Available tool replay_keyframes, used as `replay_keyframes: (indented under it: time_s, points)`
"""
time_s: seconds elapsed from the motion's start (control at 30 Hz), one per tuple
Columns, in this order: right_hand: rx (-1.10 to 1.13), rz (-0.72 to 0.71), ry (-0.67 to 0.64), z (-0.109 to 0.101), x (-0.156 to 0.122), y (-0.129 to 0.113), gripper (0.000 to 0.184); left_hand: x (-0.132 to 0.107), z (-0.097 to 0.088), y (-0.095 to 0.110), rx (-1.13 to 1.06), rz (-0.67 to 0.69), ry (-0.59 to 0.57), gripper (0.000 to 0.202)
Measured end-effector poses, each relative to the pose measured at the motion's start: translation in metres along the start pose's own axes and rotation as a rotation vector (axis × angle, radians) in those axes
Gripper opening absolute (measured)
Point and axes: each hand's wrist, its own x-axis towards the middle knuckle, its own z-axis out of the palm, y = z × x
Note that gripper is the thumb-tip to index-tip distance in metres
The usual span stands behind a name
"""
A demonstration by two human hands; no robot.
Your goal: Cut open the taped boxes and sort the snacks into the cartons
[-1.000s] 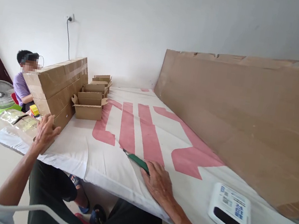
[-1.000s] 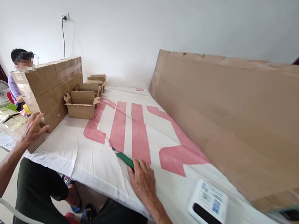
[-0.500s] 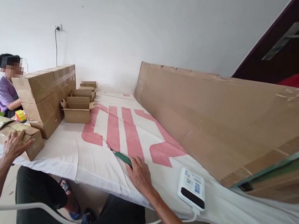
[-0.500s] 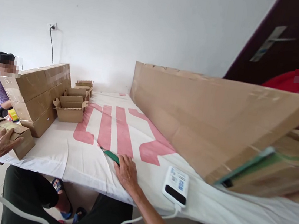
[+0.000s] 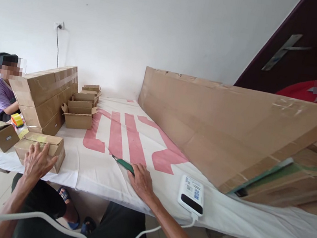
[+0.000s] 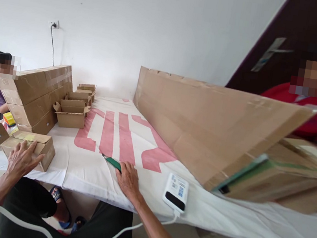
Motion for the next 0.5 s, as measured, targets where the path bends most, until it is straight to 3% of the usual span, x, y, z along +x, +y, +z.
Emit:
replay_keyframes:
  time_s: [0.1,0.17,0.23,0.33,0.5]
  points:
    - [0.006,-0.007,0.007,0.0,0.0,0.0,0.016,-0.008,-0.005,0.02,-0.046,0.092,-0.008,0.064]
    - [0.006,-0.008,0.014,-0.001,0.001,0.0,0.017,-0.007,-0.008,0.019,-0.13,0.147,-0.012,0.061]
    - [0.0,-0.005,0.014,-0.001,0.001,0.0,0.016,0.002,-0.009,0.004,-0.236,0.142,0.025,0.057]
    - [-0.008,0.003,0.014,0.0,0.002,-0.001,0.017,0.027,-0.008,-0.033,-0.324,-0.027,0.145,0.057]
    - [0.001,0.018,0.003,-0.001,0.004,-0.003,0.018,0.06,0.012,-0.079,-0.618,-0.254,-0.087,0.073]
